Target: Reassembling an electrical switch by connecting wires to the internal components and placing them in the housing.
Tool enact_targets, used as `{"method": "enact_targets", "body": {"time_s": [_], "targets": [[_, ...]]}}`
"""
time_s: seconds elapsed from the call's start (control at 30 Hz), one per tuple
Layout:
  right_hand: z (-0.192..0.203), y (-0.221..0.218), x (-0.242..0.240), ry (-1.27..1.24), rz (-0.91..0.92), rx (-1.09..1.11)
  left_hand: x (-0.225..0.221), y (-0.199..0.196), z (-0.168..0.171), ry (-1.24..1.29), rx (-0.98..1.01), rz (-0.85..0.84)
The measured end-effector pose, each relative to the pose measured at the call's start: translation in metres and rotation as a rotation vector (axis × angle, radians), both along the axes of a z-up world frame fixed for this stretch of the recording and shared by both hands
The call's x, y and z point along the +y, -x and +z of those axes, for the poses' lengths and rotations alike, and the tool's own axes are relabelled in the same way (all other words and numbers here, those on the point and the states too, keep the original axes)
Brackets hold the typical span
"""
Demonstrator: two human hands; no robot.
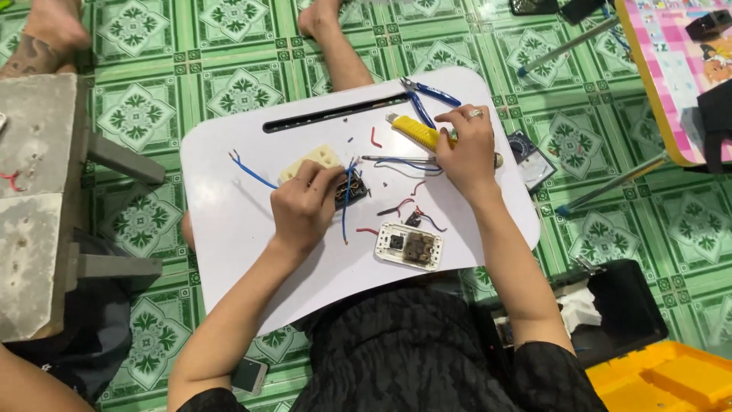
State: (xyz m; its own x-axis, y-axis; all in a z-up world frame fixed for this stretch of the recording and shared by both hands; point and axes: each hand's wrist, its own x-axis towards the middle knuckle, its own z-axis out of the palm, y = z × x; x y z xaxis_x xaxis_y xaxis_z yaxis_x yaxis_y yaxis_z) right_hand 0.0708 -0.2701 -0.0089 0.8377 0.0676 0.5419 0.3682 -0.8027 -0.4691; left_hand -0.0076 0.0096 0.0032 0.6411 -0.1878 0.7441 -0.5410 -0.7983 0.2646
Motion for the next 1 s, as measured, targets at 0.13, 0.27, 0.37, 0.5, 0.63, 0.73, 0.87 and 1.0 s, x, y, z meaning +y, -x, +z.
{"method": "enact_targets", "body": {"time_s": [0.13, 0.27, 0.37, 0.5, 0.63, 0.73, 0.87, 1.0], "targets": [[-0.032, -0.015, -0.008, 0.156, 0.050, -0.032, 0.002, -0.003, -0.010, 0.021, 0.011, 0.035], [-0.034, -0.020, -0.012, 0.115, 0.058, -0.057, 0.001, -0.004, -0.005, 0.085, 0.088, -0.015], [-0.031, -0.030, -0.027, 0.133, 0.055, -0.129, 0.002, -0.007, -0.007, 0.067, 0.066, -0.005], [-0.031, -0.068, -0.038, 0.268, 0.035, -0.028, 0.003, -0.009, -0.015, 0.082, 0.012, 0.013], [0.000, -0.080, -0.016, 0.386, 0.138, 0.244, 0.003, -0.004, -0.001, 0.098, 0.003, 0.031], [-0.008, -0.089, -0.015, 0.505, 0.102, 0.328, 0.002, -0.004, -0.007, 0.134, 0.078, -0.011], [-0.008, -0.088, -0.028, 0.428, 0.067, 0.250, 0.000, -0.003, -0.010, 0.177, 0.082, -0.062], [0.029, -0.047, -0.033, 0.101, 0.054, 0.249, 0.001, 0.002, -0.005, 0.143, 0.131, -0.208]]}}
